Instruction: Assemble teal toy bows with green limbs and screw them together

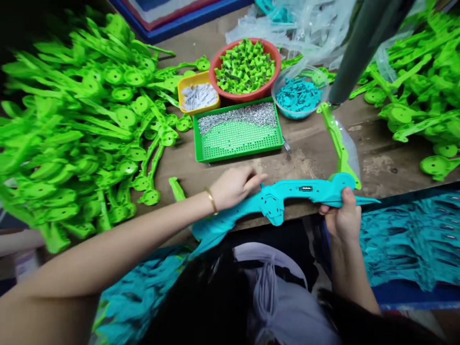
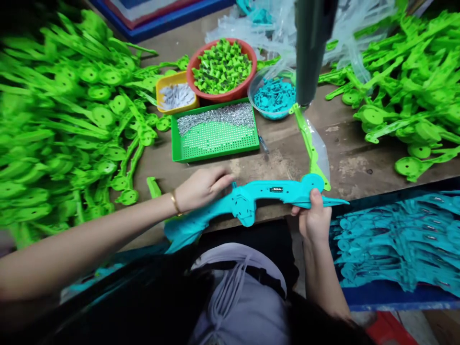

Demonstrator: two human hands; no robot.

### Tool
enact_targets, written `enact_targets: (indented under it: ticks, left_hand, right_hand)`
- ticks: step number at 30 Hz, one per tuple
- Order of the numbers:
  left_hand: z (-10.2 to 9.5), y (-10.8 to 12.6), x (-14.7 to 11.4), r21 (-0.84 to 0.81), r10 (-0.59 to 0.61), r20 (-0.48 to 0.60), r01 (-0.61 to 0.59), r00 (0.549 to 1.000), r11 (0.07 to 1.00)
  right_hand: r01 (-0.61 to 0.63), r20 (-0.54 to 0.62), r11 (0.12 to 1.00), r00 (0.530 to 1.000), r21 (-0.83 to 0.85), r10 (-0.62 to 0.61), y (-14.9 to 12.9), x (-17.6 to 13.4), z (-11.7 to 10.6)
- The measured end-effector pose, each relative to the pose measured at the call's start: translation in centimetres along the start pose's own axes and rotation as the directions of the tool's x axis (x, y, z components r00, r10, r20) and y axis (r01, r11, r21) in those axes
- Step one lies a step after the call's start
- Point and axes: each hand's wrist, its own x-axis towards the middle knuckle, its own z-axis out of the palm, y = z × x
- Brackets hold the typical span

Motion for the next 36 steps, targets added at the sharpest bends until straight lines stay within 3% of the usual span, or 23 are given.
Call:
enact_targets:
  ticks: [4, 8, 10, 11, 13, 15, 18, 21, 24, 26, 28, 30, 31, 32, 33, 34, 36]
  left_hand:
    - [1.3, -1.9, -4.4, -0.009, -0.11, 0.165, 0.113, 0.98, 0.994]
    - [2.1, -2.2, -5.6, 0.072, -0.145, 0.09, 0.139, 0.985, 0.988]
    - [2.1, -2.2, -5.5, 0.123, -0.164, 0.066, 0.155, 0.984, 0.98]
    - [2.1, -2.1, -5.4, 0.138, -0.165, 0.062, 0.155, 0.984, 0.978]
    - [2.1, -1.7, -5.1, 0.153, -0.152, 0.058, 0.141, 0.987, 0.978]
    - [2.1, -1.2, -4.9, 0.166, -0.136, 0.057, 0.125, 0.989, 0.978]
    - [2.0, -0.6, -5.4, 0.209, -0.107, 0.041, 0.096, 0.993, 0.973]
    - [1.7, -0.7, -6.7, 0.263, -0.121, 0.013, 0.113, 0.993, 0.958]
    - [1.7, -1.1, -7.8, 0.281, -0.169, -0.027, 0.169, 0.985, 0.945]
    - [1.9, -1.2, -7.8, 0.263, -0.167, -0.069, 0.179, 0.984, 0.948]
    - [2.2, -1.1, -7.4, 0.238, -0.156, -0.093, 0.174, 0.983, 0.956]
    - [2.6, -0.8, -6.7, 0.213, -0.143, -0.095, 0.161, 0.985, 0.964]
    - [2.8, -0.6, -6.4, 0.203, -0.134, -0.098, 0.151, 0.986, 0.967]
    - [3.1, -0.4, -6.1, 0.194, -0.124, -0.102, 0.142, 0.987, 0.971]
    - [3.4, -0.2, -5.9, 0.189, -0.119, -0.108, 0.138, 0.987, 0.972]
    - [3.6, -0.1, -5.6, 0.186, -0.114, -0.113, 0.133, 0.987, 0.974]
    - [4.2, -0.1, -5.3, 0.18, -0.093, -0.117, 0.113, 0.989, 0.977]
  right_hand:
    - [0.026, -0.002, 1.0, 1.0, -0.009, -0.026, -0.9, 0.8, 0.5]
    - [0.033, 0.037, 0.999, 0.999, 0.004, -0.033, -0.6, 0.4, 0.5]
    - [-0.034, 0.114, 0.999, 0.993, -0.024, 0.037, 0.2, -1.0, 0.4]
    - [-0.087, 0.182, 0.995, 0.979, -0.056, 0.095, 0.8, -1.9, 0.6]
    - [-0.173, 0.353, 0.969, 0.908, -0.177, 0.226, 2.2, -4.2, 1.2]
    - [-0.141, 0.448, 0.95, 0.856, -0.278, 0.258, 3.5, -6.3, 2.4]
    - [0.014, 0.426, 0.971, 0.9, -0.24, 0.092, 4.6, -7.9, 4.2]
    - [0.085, 0.366, 0.988, 0.93, -0.131, -0.032, 4.5, -7.5, 4.8]
    - [0.078, 0.336, 0.995, 0.94, -0.061, -0.053, 4.1, -7.1, 4.4]
    - [-0.024, 0.367, 0.999, 0.929, -0.039, 0.037, 4.3, -8.0, 4.0]
    - [-0.22, 0.469, 0.971, 0.85, -0.097, 0.24, 5.1, -9.9, 4.1]
    - [-0.39, 0.594, 0.891, 0.669, -0.232, 0.447, 6.5, -12.2, 4.6]
    - [-0.425, 0.644, 0.858, 0.578, -0.287, 0.502, 7.2, -13.3, 5.1]
    - [-0.436, 0.681, 0.845, 0.519, -0.309, 0.516, 7.9, -14.3, 5.5]
    - [-0.437, 0.705, 0.849, 0.498, -0.299, 0.505, 8.5, -15.1, 6.0]
    - [-0.432, 0.717, 0.862, 0.51, -0.264, 0.475, 9.1, -15.6, 6.4]
    - [-0.406, 0.711, 0.897, 0.578, -0.176, 0.401, 9.8, -16.2, 6.7]
